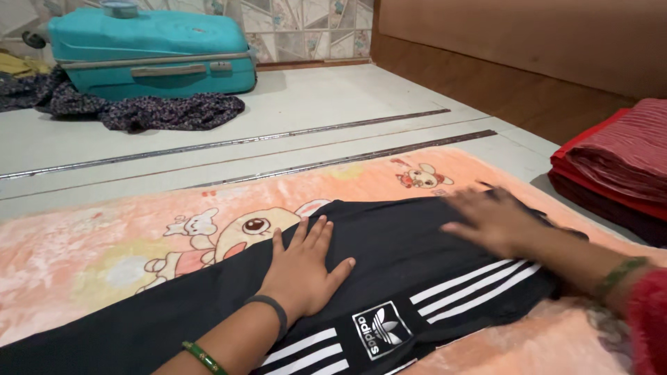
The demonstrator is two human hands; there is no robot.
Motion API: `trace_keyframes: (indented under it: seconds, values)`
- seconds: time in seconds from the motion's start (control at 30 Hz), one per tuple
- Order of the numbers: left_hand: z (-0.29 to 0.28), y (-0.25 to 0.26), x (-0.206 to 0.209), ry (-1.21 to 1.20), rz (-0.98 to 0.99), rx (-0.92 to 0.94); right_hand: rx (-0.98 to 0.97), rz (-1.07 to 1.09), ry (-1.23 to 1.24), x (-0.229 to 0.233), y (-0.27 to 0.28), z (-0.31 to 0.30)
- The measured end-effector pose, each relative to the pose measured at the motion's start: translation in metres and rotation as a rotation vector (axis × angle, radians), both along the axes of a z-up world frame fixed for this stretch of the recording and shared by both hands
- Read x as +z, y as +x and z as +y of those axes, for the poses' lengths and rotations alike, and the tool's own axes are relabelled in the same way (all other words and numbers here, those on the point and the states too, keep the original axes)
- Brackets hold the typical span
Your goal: The person folds a red striped shirt and a pair of black track pants by hand on a bed.
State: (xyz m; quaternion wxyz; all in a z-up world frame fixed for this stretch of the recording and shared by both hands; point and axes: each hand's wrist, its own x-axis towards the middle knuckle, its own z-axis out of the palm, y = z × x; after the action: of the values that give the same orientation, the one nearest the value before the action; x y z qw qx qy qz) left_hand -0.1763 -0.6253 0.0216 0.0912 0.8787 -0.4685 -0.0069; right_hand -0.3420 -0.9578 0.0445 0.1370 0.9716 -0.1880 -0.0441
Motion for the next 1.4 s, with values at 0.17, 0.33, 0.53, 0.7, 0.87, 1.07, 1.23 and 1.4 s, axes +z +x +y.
trace_keyframes:
  seconds: [0.17,0.33,0.53,0.7,0.87,1.07,1.23,1.4]
  values:
    - [0.001,0.001,-0.002,-0.02,-0.01,-0.008,0.22,-0.114,-0.059,-0.03,-0.012,-0.055]
    - [0.0,-0.001,-0.004,-0.035,-0.011,-0.012,-0.019,0.149,-0.332,0.008,-0.005,0.009]
    - [-0.001,0.001,-0.007,-0.041,-0.027,-0.003,0.332,-0.154,0.292,0.012,0.009,0.161]
    - [-0.001,0.003,-0.009,-0.033,-0.044,-0.01,0.416,0.01,0.311,0.003,-0.004,0.16]
    - [-0.002,0.004,-0.01,-0.042,-0.039,-0.017,0.067,0.038,0.059,0.004,-0.043,0.026]
    - [0.0,0.005,-0.01,-0.035,-0.042,-0.022,0.166,-0.019,-0.031,-0.031,-0.058,-0.028]
    - [-0.006,-0.004,0.003,0.071,-0.026,0.006,0.137,-0.009,-0.056,-0.031,-0.057,-0.028]
    - [-0.04,-0.068,0.008,0.044,0.029,-0.141,0.158,-0.023,-0.067,-0.029,-0.057,-0.024]
